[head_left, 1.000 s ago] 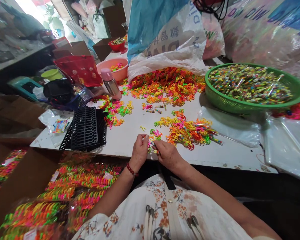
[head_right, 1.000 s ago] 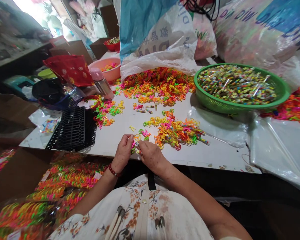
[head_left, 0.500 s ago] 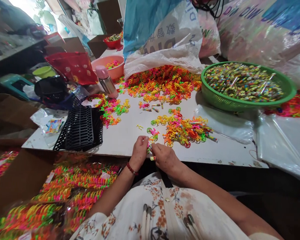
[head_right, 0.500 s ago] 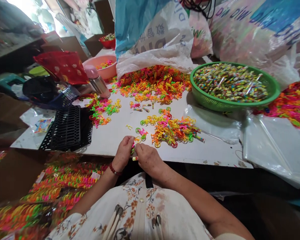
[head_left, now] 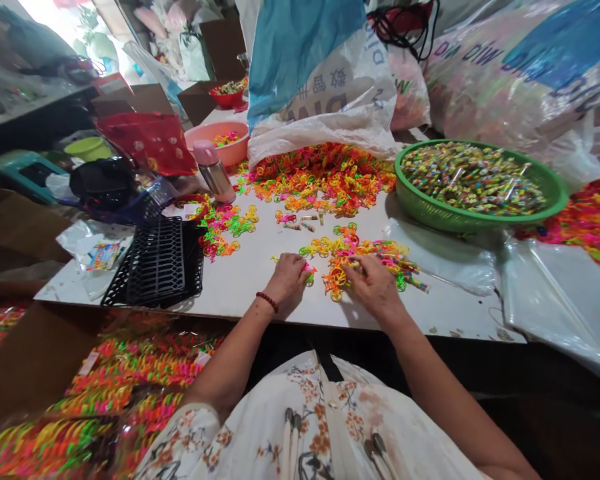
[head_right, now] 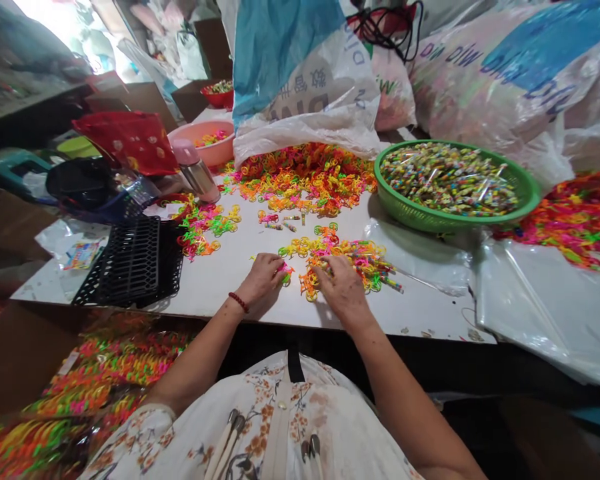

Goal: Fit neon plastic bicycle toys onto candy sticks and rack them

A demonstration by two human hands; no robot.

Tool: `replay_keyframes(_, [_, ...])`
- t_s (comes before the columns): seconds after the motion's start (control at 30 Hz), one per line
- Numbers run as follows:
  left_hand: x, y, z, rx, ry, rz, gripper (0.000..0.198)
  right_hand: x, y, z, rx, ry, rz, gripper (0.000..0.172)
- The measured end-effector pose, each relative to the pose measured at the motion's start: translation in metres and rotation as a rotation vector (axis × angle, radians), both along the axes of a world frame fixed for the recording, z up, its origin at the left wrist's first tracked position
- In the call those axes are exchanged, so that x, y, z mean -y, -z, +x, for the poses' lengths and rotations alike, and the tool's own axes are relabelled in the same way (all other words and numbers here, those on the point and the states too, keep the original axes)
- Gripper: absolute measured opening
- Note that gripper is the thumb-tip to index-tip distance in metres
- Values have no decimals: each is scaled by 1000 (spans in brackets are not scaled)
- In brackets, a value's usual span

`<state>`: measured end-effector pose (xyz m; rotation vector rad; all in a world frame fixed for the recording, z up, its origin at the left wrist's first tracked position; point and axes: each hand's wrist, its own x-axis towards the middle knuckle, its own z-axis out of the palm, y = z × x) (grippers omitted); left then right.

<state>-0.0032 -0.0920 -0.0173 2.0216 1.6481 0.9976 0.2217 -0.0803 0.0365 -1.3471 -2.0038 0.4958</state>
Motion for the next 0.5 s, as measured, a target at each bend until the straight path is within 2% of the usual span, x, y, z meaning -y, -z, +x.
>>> replay_keyframes(0.07, [-3, 2, -3, -21, 20, -54, 5, 14, 11, -17, -134, -80, -211, 26])
replay_keyframes(0.17, [3, 1, -11, -25, 31, -199, 25, 31, 22, -36, -286, -255, -472, 25])
replay_keyframes(0.23, [11, -1, -15, -80, 60, -268, 30, 37, 25, -42, -352, -374, -569, 27])
replay_keyframes(0.33, [23, -3, -14, -126, 47, -271, 17, 38, 26, -46, -382, -431, -595, 30])
replay_keyframes(0.4, [29, 0, -11, -26, -59, -265, 16, 36, 25, -46, -366, -408, -566, 31])
replay_keyframes(0.5, [35, 5, -6, 265, -357, -285, 20, 35, 27, -45, -341, -336, -547, 30])
